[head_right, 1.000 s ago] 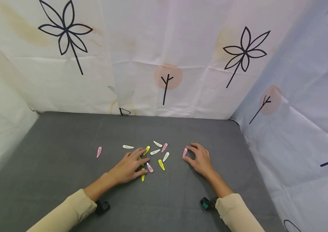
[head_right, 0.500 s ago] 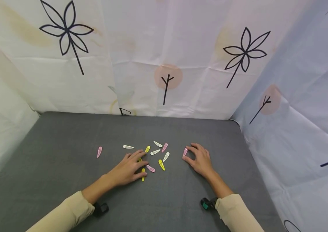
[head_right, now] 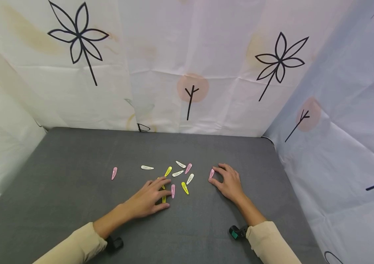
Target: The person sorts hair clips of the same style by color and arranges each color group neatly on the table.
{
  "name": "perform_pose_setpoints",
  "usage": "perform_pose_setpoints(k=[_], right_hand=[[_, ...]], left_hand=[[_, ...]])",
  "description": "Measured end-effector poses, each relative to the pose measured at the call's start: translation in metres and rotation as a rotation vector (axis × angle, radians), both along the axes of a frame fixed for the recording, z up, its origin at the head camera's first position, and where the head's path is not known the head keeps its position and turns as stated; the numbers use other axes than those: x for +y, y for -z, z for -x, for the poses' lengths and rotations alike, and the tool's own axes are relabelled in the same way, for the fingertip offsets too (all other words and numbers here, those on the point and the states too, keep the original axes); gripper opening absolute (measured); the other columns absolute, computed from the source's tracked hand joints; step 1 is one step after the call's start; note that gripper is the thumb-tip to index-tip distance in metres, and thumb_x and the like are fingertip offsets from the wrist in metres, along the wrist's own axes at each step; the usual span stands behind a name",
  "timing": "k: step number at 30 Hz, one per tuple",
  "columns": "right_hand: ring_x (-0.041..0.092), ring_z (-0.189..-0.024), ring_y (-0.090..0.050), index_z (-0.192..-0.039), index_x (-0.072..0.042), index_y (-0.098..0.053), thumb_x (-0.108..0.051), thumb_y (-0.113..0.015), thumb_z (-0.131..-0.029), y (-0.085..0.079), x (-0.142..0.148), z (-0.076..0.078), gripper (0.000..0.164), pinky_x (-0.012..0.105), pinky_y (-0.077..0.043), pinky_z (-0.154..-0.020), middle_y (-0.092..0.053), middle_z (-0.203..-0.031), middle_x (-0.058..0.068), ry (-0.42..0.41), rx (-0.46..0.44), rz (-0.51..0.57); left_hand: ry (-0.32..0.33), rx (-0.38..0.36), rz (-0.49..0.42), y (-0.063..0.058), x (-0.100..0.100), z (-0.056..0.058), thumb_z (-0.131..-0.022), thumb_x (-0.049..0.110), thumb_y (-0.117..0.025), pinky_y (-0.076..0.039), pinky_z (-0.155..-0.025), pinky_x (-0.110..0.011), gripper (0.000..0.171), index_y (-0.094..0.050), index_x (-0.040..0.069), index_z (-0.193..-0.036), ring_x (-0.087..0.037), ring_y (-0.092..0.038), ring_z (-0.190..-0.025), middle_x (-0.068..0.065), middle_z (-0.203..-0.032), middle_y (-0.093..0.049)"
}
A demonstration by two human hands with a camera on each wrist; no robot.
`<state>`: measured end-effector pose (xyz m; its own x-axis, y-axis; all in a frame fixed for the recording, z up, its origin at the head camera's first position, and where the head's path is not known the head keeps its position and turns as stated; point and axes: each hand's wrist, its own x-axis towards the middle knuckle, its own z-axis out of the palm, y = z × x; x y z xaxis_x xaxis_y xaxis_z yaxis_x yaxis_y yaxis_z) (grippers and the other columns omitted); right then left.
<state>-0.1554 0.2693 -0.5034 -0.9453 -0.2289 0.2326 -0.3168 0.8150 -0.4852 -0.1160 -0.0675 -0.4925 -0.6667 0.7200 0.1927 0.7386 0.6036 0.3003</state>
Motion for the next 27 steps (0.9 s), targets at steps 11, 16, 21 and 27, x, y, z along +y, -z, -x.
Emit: perform_pose_setpoints(k=[11, 16, 21, 27], right_hand=[[0.044, -0.13, -0.045, -0.127, -0.002, -0.066, -0.025, -0.082, -0.082, 0.001, 0.0, 0.001, 0.053, 0.067, -0.025, -0.105, -0.054, -0.136, 0.024, -0.009, 0.009, 0.002], [0.044, -0.13, -0.045, -0.128, -0.003, -0.066, -0.025, -0.082, -0.082, 0.001, 0.0, 0.0, 0.053, 0.067, -0.025, -0.105, -0.054, -0.136, 0.024, -0.006, 0.007, 0.002], [0.044, -0.13, -0.045, -0.127, -0.003, -0.066, -0.025, -0.082, -0.081, 0.001, 0.001, 0.0, 0.053, 0.066, -0.025, -0.105, -0.054, -0.136, 0.024, -0.003, 0.009, 0.001], [0.044, -0.131, -0.045, -0.128, -0.003, -0.066, -0.025, -0.082, -0.082, 0.001, 0.001, 0.001, 0.053, 0.066, -0.025, -0.104, -0.055, -0.136, 0.024, -0.004, 0.009, -0.006]], left_hand=[[-0.123, 0.09, -0.023, 0.003, 0.01, 0.012, -0.081, 0.047, -0.08, -0.041, -0.095, -0.057, 0.058, -0.07, 0.008, -0.122, -0.036, -0.042, -0.136, -0.017, -0.143, -0.051], [-0.133, 0.06, -0.028, 0.005, 0.014, 0.014, -0.082, 0.048, -0.079, -0.042, -0.095, -0.056, 0.054, -0.073, 0.008, -0.116, -0.035, -0.043, -0.136, -0.016, -0.141, -0.054], [-0.146, 0.045, -0.022, 0.006, 0.018, 0.014, -0.082, 0.046, -0.079, -0.04, -0.096, -0.056, 0.049, -0.075, 0.009, -0.113, -0.034, -0.042, -0.136, -0.015, -0.14, -0.055], [-0.16, 0.027, -0.005, 0.005, 0.021, 0.013, -0.081, 0.052, -0.078, -0.034, -0.1, -0.057, 0.055, -0.075, 0.009, -0.114, -0.033, -0.04, -0.138, -0.014, -0.141, -0.054]])
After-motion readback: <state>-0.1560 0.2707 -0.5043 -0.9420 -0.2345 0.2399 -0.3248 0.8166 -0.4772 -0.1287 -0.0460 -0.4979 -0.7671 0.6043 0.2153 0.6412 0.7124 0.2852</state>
